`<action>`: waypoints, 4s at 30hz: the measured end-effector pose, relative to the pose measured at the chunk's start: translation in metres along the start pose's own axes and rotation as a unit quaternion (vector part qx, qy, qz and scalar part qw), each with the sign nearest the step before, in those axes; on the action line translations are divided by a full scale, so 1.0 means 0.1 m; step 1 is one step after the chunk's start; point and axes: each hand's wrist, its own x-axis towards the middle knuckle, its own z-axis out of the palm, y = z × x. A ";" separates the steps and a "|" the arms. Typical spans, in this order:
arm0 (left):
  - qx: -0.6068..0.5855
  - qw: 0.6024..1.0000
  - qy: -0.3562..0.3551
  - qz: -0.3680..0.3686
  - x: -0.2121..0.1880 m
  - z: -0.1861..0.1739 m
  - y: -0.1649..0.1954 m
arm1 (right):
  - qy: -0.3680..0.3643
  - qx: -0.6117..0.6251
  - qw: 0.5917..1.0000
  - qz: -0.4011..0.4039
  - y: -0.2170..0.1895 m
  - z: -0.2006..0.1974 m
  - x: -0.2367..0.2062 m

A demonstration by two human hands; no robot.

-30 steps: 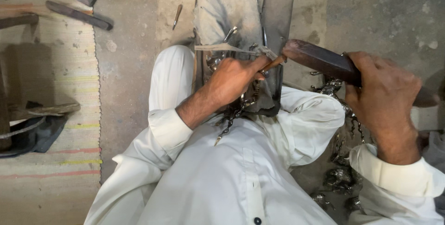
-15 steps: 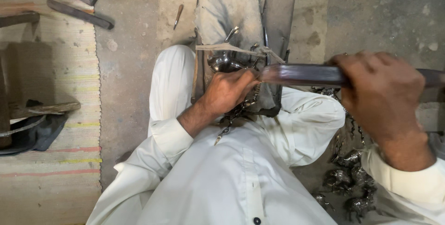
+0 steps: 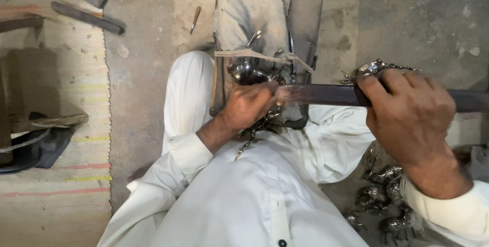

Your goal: The person sits on the floor holding a punch against a silver ornamental piece resting on a sandbag and repeatedly strikes the punch with a wooden mallet to shape and decorate the metal. They reposition the piece and the punch between strikes and continue hammering different areas of the ornament.

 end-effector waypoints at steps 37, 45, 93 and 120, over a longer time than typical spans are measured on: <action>-0.424 0.877 0.044 -0.223 0.06 0.27 0.50 | -0.089 0.732 0.551 0.391 -0.92 1.42 -0.50; -0.345 0.901 0.010 -0.262 0.43 -0.21 0.05 | -0.106 0.716 0.567 0.392 -0.64 1.40 -0.70; 0.034 0.974 -0.218 0.056 0.99 -0.01 0.14 | -0.058 0.319 0.883 0.339 0.10 0.89 -0.95; -0.060 0.994 -0.084 -0.043 0.55 -0.16 0.18 | -0.030 0.096 0.992 0.080 0.15 -0.03 0.05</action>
